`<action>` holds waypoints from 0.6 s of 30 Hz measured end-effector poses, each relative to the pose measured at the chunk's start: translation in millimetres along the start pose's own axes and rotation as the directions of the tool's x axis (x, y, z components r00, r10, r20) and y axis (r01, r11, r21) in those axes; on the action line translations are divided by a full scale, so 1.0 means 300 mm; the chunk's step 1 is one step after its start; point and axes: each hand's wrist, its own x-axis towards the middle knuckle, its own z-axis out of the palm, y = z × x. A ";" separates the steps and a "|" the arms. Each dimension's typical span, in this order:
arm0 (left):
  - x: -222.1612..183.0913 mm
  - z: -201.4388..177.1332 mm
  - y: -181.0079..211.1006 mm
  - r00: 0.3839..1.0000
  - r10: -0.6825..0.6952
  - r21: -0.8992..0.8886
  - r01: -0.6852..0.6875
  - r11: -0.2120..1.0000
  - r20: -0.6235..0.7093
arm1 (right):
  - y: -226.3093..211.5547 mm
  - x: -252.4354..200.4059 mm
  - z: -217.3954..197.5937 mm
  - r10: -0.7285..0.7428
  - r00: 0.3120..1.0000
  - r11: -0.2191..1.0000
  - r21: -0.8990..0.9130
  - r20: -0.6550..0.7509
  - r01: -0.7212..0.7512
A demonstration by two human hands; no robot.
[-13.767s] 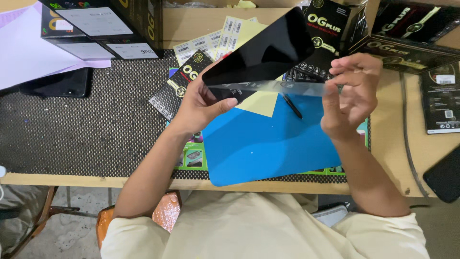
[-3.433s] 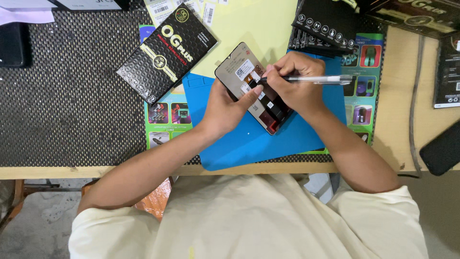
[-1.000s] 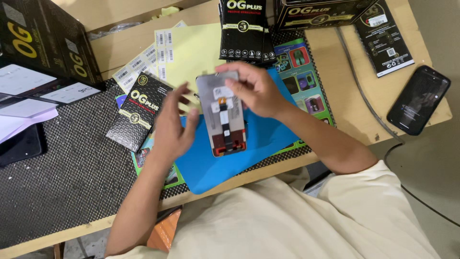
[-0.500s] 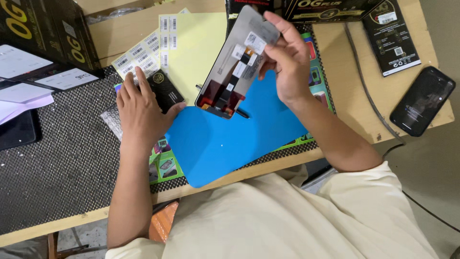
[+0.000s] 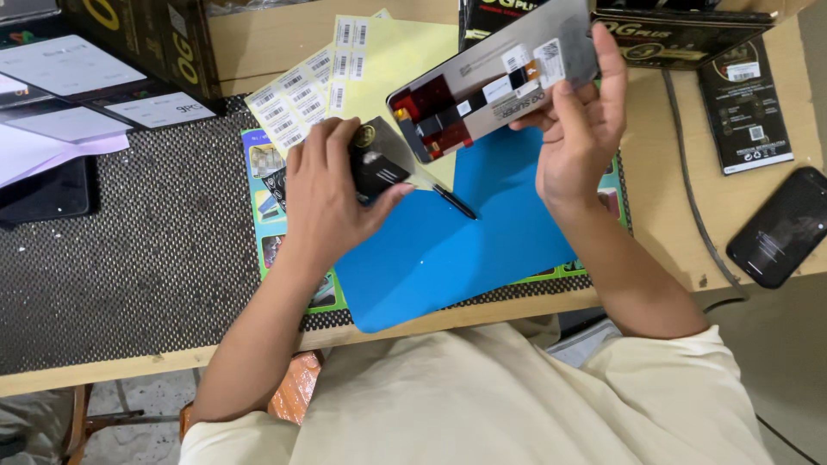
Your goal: The person labels various electronic parts with a pen and organizes several packages on a desk.
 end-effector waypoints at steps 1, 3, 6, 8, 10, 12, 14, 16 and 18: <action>-0.005 0.008 0.004 1.000 -0.005 -0.001 0.005 1.000 -0.002 | 0.006 -0.005 0.003 0.001 1.000 1.000 -0.001 0.005 -0.001; -0.015 0.022 0.013 0.997 0.040 0.024 -0.038 0.999 -0.068 | 0.017 -0.015 0.010 -0.055 0.998 0.998 -0.031 -0.010 0.054; -0.031 0.034 0.006 0.986 0.081 0.109 -0.066 0.992 -0.146 | 0.031 -0.043 0.028 -0.088 0.992 0.996 0.027 0.091 0.086; -0.036 0.040 0.001 0.985 0.084 0.112 -0.067 0.991 -0.151 | 0.023 -0.070 0.060 -0.084 0.986 0.996 0.004 0.141 0.084; -0.041 0.043 0.005 0.984 0.082 0.116 -0.064 0.991 -0.157 | 0.022 -0.104 0.095 -0.076 0.978 0.996 -0.019 0.194 0.082; -0.036 0.043 0.014 0.977 0.106 0.119 -0.084 0.989 -0.184 | 0.030 -0.137 0.136 -0.033 0.964 0.998 -0.039 0.262 0.044; -0.032 0.069 0.003 0.963 0.130 0.104 -0.108 0.989 -0.237 | 0.053 -0.155 0.141 -0.018 0.936 0.989 -0.133 0.352 0.069; -0.035 0.086 -0.006 0.945 0.156 0.095 -0.134 0.986 -0.288 | 0.050 -0.176 0.167 0.005 0.902 0.970 -0.221 0.433 0.101; -0.038 0.096 -0.010 0.929 0.202 0.063 -0.192 0.979 -0.309 | 0.019 -0.200 0.209 0.063 0.825 0.941 -0.309 0.562 0.139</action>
